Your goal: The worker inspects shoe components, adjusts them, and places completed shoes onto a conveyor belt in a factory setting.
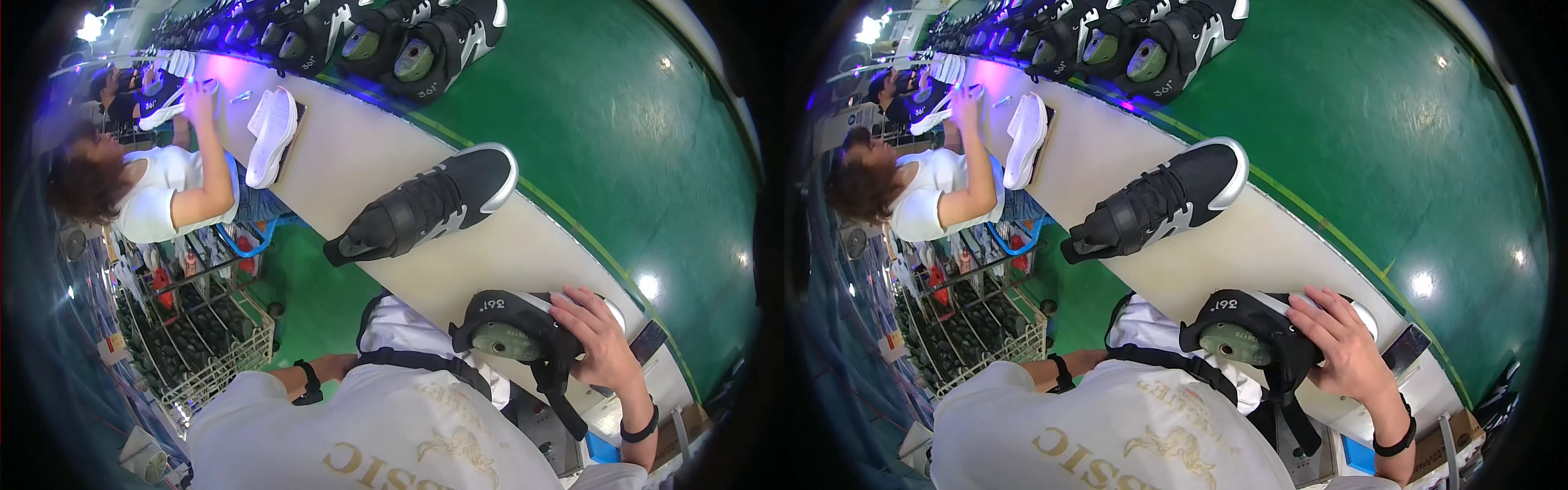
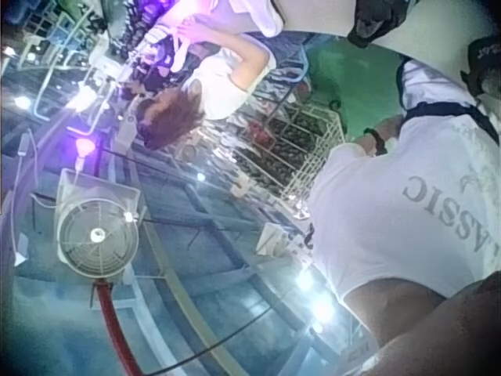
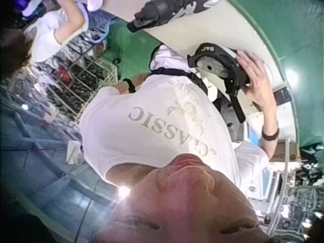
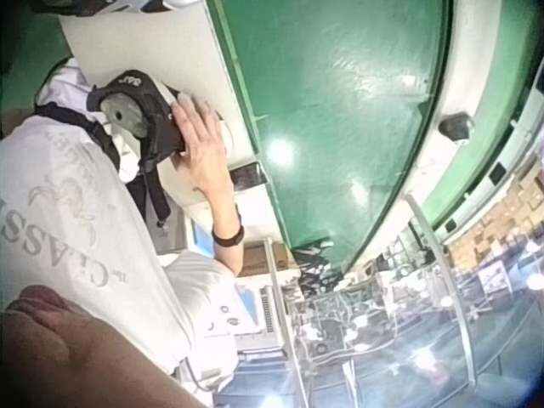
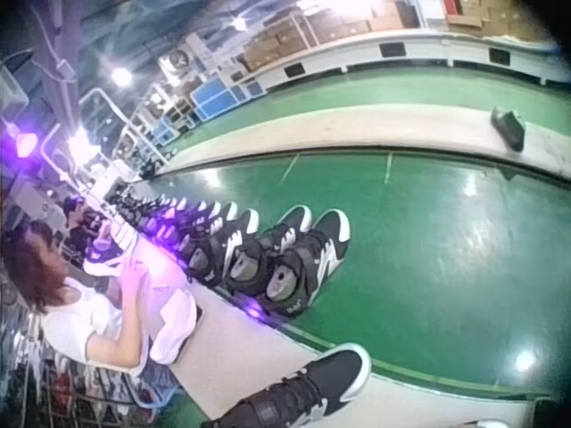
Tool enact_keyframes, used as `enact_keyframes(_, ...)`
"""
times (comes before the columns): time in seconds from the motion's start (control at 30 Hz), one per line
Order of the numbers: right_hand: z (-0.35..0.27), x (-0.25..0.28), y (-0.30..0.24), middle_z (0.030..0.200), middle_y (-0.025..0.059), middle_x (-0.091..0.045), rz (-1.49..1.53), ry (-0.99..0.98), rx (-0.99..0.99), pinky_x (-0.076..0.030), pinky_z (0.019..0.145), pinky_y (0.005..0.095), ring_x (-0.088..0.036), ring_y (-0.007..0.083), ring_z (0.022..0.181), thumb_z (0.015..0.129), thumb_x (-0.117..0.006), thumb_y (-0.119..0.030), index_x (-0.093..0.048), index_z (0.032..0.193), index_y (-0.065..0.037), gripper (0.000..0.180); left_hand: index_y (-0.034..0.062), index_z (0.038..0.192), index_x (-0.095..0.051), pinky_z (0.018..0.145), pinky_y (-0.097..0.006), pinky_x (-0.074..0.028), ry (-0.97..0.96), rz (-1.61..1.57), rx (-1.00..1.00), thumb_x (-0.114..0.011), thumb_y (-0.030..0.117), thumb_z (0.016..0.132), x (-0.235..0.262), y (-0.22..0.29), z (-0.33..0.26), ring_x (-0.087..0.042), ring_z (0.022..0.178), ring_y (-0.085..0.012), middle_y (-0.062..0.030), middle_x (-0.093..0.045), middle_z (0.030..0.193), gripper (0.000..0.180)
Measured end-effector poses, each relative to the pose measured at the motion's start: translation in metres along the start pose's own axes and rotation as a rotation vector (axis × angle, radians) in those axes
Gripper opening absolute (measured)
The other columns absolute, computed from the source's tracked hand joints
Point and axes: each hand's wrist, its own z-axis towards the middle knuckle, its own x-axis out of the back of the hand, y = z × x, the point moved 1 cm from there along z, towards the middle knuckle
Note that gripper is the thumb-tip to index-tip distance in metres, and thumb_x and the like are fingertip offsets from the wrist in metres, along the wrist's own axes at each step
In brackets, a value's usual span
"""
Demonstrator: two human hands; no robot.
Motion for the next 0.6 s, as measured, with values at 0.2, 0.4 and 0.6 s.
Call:
enact_keyframes(0.2,0.0,0.0,0.001,0.134,0.0117,-0.057,-0.006,-0.015,-0.008,-0.041,0.108,0.0518,-0.05,0.0367,0.128,0.052,-0.073,0.002,-0.058,0.124,-0.002,0.073,0.0058,0.11,-0.066,0.08,-0.035,-0.055,-0.018,0.116,-0.044,-0.056,0.018,0.096,0.005,-0.002,-0.004,-0.067,0.088,-0.0199,-0.0041,-0.072,0.098,0.021)
enact_keyframes(0.4,-0.002,-0.001,-0.001,0.135,0.012,-0.057,0.007,-0.006,-0.032,-0.04,0.107,0.0518,-0.049,0.0364,0.129,0.053,-0.07,0.003,-0.058,0.124,-0.002,0.072,0.0055,0.111,-0.065,0.081,-0.035,-0.055,-0.076,0.268,-0.042,-0.056,0.018,0.096,0.022,-0.009,-0.009,-0.067,0.089,-0.0202,-0.0048,-0.071,0.099,0.022)
enact_keyframes(0.6,-0.001,-0.001,-0.01,0.138,0.0112,-0.054,-0.015,-0.033,-0.098,-0.035,0.113,0.0512,-0.045,0.034,0.134,0.056,-0.066,0.008,-0.055,0.128,-0.004,0.074,0.0052,0.111,-0.065,0.081,-0.036,-0.055,-0.157,0.439,-0.056,-0.055,0.019,0.096,0.032,-0.004,-0.004,-0.067,0.09,-0.0204,-0.0054,-0.071,0.099,0.023)
